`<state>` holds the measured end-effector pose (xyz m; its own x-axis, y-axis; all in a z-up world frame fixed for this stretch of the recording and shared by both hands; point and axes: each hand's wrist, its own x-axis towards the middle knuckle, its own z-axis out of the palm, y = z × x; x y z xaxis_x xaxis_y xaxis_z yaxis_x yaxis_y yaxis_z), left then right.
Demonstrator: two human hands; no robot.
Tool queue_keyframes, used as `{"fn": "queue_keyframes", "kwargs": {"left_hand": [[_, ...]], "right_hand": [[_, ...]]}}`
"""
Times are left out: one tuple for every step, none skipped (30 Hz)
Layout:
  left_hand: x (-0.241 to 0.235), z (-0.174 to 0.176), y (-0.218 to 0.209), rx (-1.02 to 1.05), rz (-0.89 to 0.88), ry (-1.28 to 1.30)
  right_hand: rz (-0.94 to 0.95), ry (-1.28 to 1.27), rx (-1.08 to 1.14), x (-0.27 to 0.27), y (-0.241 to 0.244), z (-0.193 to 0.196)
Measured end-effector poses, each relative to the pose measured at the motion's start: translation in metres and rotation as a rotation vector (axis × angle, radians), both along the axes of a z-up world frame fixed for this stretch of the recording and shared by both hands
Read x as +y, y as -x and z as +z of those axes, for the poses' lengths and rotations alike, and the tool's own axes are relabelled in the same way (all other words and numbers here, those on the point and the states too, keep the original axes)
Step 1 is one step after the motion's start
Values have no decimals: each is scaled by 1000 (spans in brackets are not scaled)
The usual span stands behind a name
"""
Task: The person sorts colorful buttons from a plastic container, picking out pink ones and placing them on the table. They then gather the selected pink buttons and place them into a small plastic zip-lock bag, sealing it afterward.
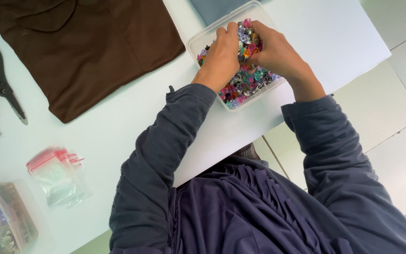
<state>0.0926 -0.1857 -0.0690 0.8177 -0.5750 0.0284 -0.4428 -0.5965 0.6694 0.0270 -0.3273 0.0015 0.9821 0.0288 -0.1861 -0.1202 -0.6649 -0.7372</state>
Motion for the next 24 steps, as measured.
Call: {"fn": "queue_keyframes", "kwargs": {"left_hand": [[3,14,3,0,1,1],[7,28,8,28,-34,4],[12,42,12,55,-69,8],[17,50,15,54,-67,7],[22,59,18,91,-107,-15],[27,69,21,126,-146,-35],[34,77,22,124,-144,-34],[40,86,24,185,-172,-89],[45,94,27,247,-199,-145],[47,90,24,247,-197,-146],[48,86,22,229,-181,-141],[49,83,19,209,-166,-136],[48,74,15,209,-164,-137],[46,65,10,193,-130,-132],[44,57,6,176,-95,-127],[42,46,1,176,-97,-128],[40,36,-5,132,-83,-186],[38,26,-10,90,-69,-242],[33,22,-12,90,-70,-242],[29,19,-15,129,-53,-284],[25,15,-18,169,-35,-327],[17,6,-23,167,-33,-327],[9,-4,-28,182,-26,-355],[1,-15,-32,200,-21,-383]], "right_hand": [[1,1,0,-4,0,1],[49,53,-63,-7,0,2],[98,105,-127,-10,1,2],[99,105,-128,-10,5,9],[153,146,-139,-10,9,17],[207,190,-151,-9,12,26],[209,191,-154,-4,16,37],[180,182,-63,1,20,48],[151,173,28,5,25,60],[154,172,28,2,27,59],[137,207,-6,-2,29,57],[120,240,-41,-5,32,56],[121,239,-41,-4,32,58],[80,255,22,-3,32,60],[40,270,85,-2,32,62],[38,269,85,-3,29,58],[48,304,97,-3,27,53],[60,339,111,-4,24,49],[59,339,111,-8,21,42],[61,343,89,-11,18,34],[63,347,66,-14,15,26],[64,347,64,-11,12,22],[68,409,76,-7,9,19],[71,470,91,-4,7,14]]}}
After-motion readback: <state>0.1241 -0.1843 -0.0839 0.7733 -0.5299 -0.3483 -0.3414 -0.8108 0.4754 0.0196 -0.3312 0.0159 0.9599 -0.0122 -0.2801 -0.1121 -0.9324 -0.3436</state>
